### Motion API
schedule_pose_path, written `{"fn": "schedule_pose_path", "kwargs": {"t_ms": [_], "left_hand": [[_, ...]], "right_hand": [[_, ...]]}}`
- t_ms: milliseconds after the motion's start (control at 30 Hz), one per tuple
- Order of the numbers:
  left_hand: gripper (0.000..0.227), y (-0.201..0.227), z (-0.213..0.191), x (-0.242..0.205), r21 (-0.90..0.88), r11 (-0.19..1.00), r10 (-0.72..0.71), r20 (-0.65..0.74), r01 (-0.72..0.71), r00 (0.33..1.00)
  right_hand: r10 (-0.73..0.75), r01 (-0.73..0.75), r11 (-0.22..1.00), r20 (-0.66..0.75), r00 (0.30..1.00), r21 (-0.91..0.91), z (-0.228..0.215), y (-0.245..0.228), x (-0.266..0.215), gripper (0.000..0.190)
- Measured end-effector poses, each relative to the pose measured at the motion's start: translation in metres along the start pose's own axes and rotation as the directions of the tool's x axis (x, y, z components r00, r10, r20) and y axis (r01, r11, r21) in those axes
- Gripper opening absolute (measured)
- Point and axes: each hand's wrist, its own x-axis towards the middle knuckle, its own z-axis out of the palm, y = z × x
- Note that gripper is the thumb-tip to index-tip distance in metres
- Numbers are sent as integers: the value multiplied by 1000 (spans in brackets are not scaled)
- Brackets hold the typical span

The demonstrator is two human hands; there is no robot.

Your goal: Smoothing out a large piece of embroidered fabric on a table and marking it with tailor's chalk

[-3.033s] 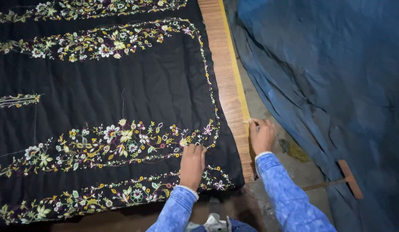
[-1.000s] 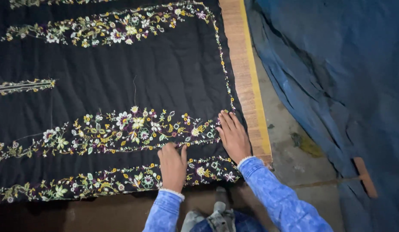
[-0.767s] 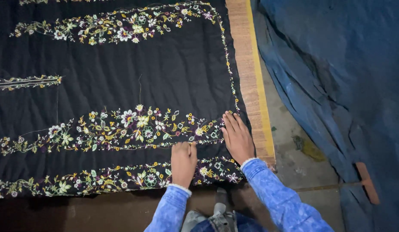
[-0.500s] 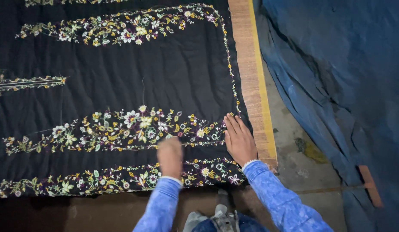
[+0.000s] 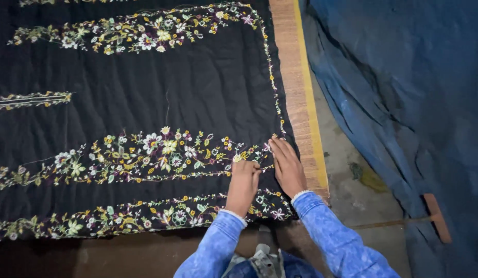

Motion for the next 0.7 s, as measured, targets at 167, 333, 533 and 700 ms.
{"fn": "schedule_pose_path", "kwargs": {"t_ms": [167, 333, 533, 700], "left_hand": [[14, -8, 21, -2, 192, 978, 59, 101, -78, 993], [20, -10, 28, -5, 319, 940, 85, 131, -123, 988], [13, 3, 24, -11, -11, 1000, -24, 105, 26, 994], [12, 6, 5, -6, 181, 982, -54, 21, 49, 998]], "right_hand": [[28, -29, 999, 12, 1000, 39, 1, 4, -3, 45], [39, -40, 999, 14, 999, 26, 3, 3, -2, 43], [34, -34, 999, 38, 999, -1, 7, 5, -5, 47], [55, -56, 998, 38, 998, 11, 5, 4, -5, 46]]}}
